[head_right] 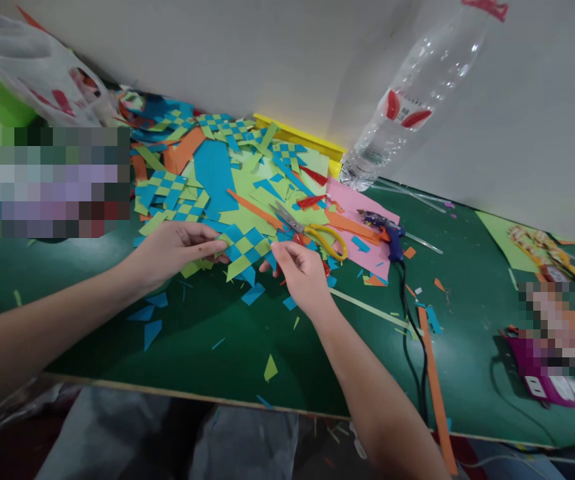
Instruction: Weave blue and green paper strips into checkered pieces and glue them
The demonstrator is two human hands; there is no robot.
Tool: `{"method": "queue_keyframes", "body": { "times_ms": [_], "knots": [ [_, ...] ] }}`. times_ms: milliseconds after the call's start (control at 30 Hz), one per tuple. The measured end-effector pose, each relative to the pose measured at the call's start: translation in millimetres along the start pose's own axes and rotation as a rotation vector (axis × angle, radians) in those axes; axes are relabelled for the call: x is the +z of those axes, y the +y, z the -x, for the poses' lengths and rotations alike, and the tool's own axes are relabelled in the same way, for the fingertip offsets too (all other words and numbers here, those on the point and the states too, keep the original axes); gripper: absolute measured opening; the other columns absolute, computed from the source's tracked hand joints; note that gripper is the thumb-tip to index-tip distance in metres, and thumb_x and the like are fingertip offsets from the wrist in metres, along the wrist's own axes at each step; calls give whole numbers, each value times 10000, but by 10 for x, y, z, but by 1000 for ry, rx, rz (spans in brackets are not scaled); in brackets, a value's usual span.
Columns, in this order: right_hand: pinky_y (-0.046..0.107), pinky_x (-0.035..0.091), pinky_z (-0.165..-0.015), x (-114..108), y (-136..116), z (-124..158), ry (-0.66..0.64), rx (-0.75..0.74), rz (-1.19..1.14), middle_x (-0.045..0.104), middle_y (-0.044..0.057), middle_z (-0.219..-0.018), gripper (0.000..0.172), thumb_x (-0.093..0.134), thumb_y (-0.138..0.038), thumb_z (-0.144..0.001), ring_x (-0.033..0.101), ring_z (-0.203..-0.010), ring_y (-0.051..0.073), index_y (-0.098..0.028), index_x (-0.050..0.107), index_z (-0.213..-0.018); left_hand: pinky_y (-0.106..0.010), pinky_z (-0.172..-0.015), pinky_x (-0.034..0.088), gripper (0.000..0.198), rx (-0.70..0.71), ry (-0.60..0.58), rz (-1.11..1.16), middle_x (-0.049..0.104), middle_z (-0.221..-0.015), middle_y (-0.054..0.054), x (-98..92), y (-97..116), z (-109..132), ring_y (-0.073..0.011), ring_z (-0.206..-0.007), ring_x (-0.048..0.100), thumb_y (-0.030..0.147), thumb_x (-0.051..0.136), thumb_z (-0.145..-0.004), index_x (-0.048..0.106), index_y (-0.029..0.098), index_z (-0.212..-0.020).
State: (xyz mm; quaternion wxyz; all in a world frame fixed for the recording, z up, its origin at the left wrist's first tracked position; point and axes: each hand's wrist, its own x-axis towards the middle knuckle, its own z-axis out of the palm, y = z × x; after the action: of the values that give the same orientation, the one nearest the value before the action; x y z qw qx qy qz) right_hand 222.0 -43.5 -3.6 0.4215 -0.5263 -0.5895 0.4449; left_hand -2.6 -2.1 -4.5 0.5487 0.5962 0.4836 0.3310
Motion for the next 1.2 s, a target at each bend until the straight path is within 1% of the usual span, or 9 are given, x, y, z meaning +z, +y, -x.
{"method": "queue_keyframes", "body": {
  "times_ms": [200,367,467,567,700,767,933,1100,1200],
  "knots": [
    [236,480,-576,5,6,-3,-33,8,5,711,17,-703,287,630,-461,-843,569,-571,99,-187,652,-764,-258,-640,564,198,-34,54,7,750,-693,-43,-13,42,20,-168,-642,695,379,779,-681,743,186,-708],
    [237,489,-581,0,8,-5,-38,9,37,704,19,-695,295,617,-450,-850,570,-569,98,-182,648,-731,-272,-637,572,200,-38,62,27,748,-687,-44,-16,27,22,-173,-632,685,389,800,-655,755,200,-702],
    [225,471,-549,-7,-2,-4,-25,1,33,703,16,-688,290,613,-442,-857,566,-569,96,-187,648,-723,-286,-694,582,236,-63,49,95,741,-709,-44,-23,-8,6,-177,-685,700,432,756,-720,750,197,-741],
    [219,458,-524,-7,-7,-4,3,-5,23,702,13,-679,292,611,-443,-858,564,-561,94,-192,644,-714,-285,-718,581,297,-89,87,196,731,-758,-50,-35,-34,-10,-162,-701,702,467,662,-814,742,183,-845],
    [226,461,-522,1,1,-9,30,5,21,696,15,-662,302,615,-456,-848,565,-548,96,-191,632,-705,-247,-724,568,320,16,107,121,738,-864,-57,-55,-34,-11,-139,-730,693,444,658,-828,717,178,-996],
    [230,466,-524,4,8,-9,43,9,19,694,19,-662,310,617,-468,-844,562,-549,99,-189,631,-708,-251,-736,565,344,68,92,45,745,-832,-51,-60,-22,-4,-147,-734,697,427,698,-797,696,171,-1027],
    [233,471,-525,-6,18,2,31,-2,4,692,19,-668,318,614,-478,-847,559,-546,100,-189,633,-715,-285,-743,571,337,105,96,-68,754,-782,-59,-45,6,19,-186,-737,713,401,767,-721,689,158,-941],
    [279,512,-610,-5,51,7,13,-30,62,683,22,-725,315,644,-514,-811,648,-667,155,-203,629,-766,-283,-725,579,264,132,84,-119,755,-780,-41,-21,17,40,-183,-720,715,390,753,-726,721,196,-901],
    [333,548,-749,18,79,7,76,-27,89,703,42,-848,364,686,-530,-770,678,-810,194,-208,650,-938,-278,-710,581,253,126,40,-123,759,-775,-38,-8,21,47,-192,-723,719,398,753,-720,737,213,-891]
  ]
}}
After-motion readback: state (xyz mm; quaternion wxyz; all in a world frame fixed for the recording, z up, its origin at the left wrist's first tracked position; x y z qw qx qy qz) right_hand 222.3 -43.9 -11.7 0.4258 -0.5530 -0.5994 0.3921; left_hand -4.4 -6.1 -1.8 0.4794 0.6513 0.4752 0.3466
